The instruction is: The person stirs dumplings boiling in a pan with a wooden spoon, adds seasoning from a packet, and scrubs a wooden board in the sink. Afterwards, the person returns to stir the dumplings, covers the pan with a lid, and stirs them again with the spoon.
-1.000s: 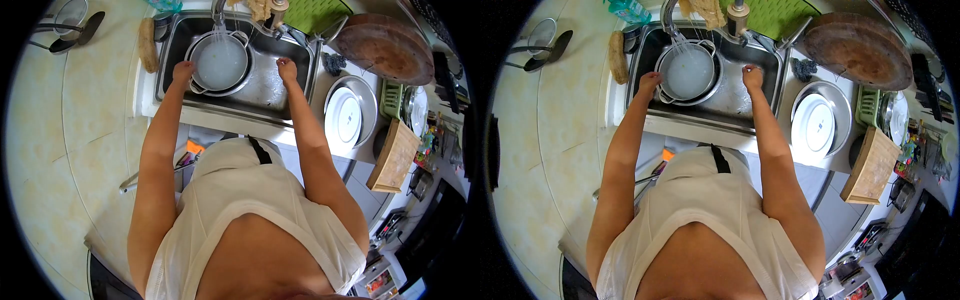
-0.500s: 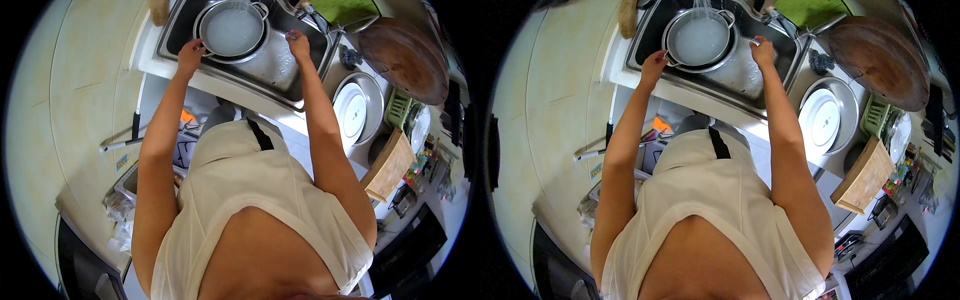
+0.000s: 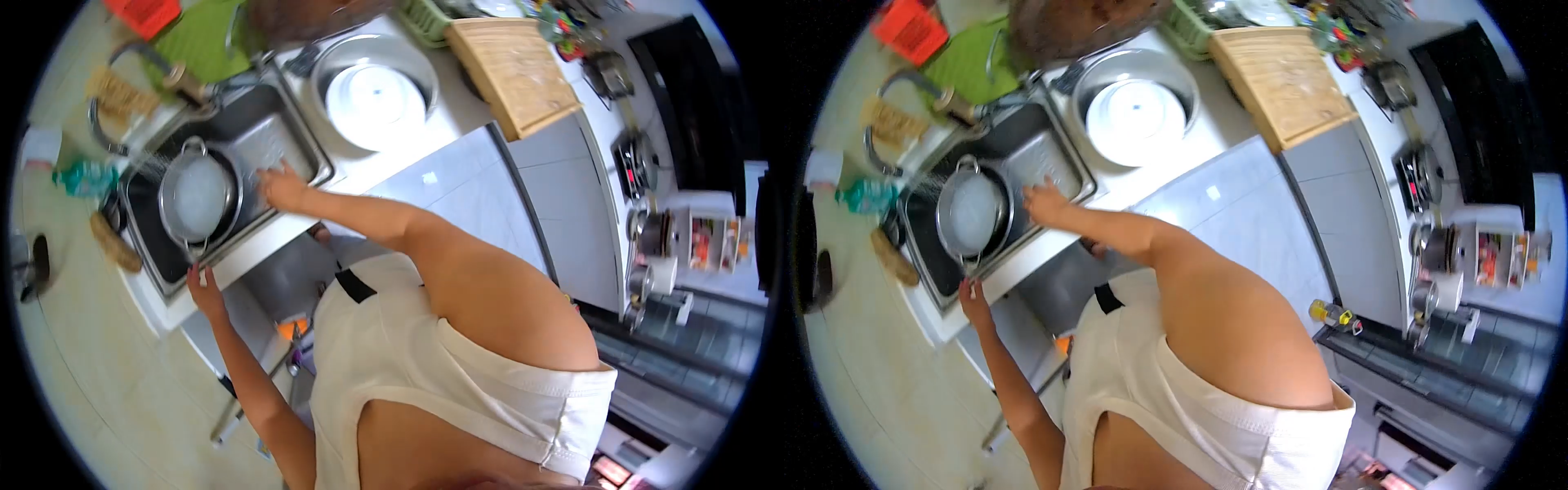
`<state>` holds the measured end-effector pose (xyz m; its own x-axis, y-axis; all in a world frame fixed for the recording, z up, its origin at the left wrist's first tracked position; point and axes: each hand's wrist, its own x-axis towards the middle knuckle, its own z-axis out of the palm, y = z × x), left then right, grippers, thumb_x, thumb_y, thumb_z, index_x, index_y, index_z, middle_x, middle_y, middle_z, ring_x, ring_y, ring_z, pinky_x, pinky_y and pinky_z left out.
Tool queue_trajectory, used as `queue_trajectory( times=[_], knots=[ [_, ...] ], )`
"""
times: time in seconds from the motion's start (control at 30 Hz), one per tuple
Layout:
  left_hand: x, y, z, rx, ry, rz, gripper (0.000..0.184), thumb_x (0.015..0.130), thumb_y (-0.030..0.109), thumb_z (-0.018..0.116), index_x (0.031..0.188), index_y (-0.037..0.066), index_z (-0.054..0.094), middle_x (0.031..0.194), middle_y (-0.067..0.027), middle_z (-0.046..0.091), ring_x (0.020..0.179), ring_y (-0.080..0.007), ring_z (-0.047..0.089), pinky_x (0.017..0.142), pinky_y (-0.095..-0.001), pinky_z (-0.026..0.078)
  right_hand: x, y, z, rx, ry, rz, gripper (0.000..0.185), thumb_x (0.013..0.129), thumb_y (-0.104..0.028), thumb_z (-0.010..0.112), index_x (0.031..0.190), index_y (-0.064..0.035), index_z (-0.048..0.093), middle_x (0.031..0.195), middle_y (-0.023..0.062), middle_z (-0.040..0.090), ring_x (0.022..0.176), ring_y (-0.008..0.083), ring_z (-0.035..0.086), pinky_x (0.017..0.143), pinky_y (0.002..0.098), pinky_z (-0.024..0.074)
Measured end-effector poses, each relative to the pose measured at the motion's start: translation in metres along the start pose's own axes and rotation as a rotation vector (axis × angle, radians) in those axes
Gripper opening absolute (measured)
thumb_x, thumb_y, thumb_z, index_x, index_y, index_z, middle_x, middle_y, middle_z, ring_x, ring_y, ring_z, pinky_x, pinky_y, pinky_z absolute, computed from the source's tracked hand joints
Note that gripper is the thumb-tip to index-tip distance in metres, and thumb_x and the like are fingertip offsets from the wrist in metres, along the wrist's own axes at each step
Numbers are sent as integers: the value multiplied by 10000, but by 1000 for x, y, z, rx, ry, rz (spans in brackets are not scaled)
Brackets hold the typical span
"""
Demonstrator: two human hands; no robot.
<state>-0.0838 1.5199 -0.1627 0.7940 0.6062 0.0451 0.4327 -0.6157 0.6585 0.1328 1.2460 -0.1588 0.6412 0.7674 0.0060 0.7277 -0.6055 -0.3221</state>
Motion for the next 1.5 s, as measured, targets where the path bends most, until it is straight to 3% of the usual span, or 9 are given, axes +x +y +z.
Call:
queue_trajectory(
  times=[0.33,0.47,0.6,0.77,0.83,0.93,1.07,1.17,1.5],
  knots=[
    [-27,37,4,163,-46,110,516,909,318,596,1299,-11,516,1388,-232,446,1301,-365,407,1088,-413,300,-139,34,-65,146,175,-78,419,826,-241,652,1213,-96,584,1431,174,373,1231,332,467,1010,424,396],
    [-41,58,8,76,-10,134,496,915,269,592,1301,-30,502,1392,-229,440,1283,-370,422,1088,-420,302,-200,74,-80,138,167,32,364,848,-111,585,1211,-107,562,1407,163,410,1184,347,517,969,416,450],
    [-71,109,24,-32,38,112,435,904,170,595,1300,10,516,1333,-196,497,1229,-331,474,962,-381,424,-278,131,-92,145,215,154,291,864,-116,564,1152,-88,595,1384,145,451,1152,345,535,974,421,449],
    [-102,173,67,-36,143,61,194,894,125,598,1032,-10,618,1022,-125,612,918,-250,580,816,-348,467,-390,211,-113,218,323,503,326,884,-208,589,1188,-87,589,1316,156,495,1119,339,551,941,418,459],
    [-119,213,91,-101,179,72,165,899,136,603,969,-12,622,957,-108,612,868,-237,581,803,-341,465,-423,240,-122,330,470,696,390,903,-285,594,1233,-80,558,1272,152,522,1080,304,576,918,400,465],
    [-140,274,133,-147,113,46,199,919,174,600,1003,-5,624,976,-94,609,883,-205,579,807,-314,463,-439,278,-162,1175,780,935,529,922,-436,566,1294,-67,493,1178,125,550,999,226,594,851,353,472],
    [-167,352,195,-405,-59,43,230,931,183,602,1073,3,617,993,-66,617,906,-145,574,821,-261,458,-428,287,-238,1757,848,930,631,866,-577,580,1211,-55,498,1083,84,568,920,177,595,780,313,467],
    [-192,426,218,-592,-214,-13,242,937,214,605,1061,9,635,969,-64,645,864,-148,613,809,-275,474,-417,310,-246,1828,660,910,592,836,-518,646,1133,-24,514,1014,91,579,864,166,598,712,317,505],
    [-225,529,207,-755,-397,-14,261,942,196,591,1120,6,610,1005,-69,641,878,-138,614,800,-244,470,-421,279,-247,1810,878,806,457,818,-264,710,1077,41,490,917,107,611,707,150,601,592,292,544]
  ],
)
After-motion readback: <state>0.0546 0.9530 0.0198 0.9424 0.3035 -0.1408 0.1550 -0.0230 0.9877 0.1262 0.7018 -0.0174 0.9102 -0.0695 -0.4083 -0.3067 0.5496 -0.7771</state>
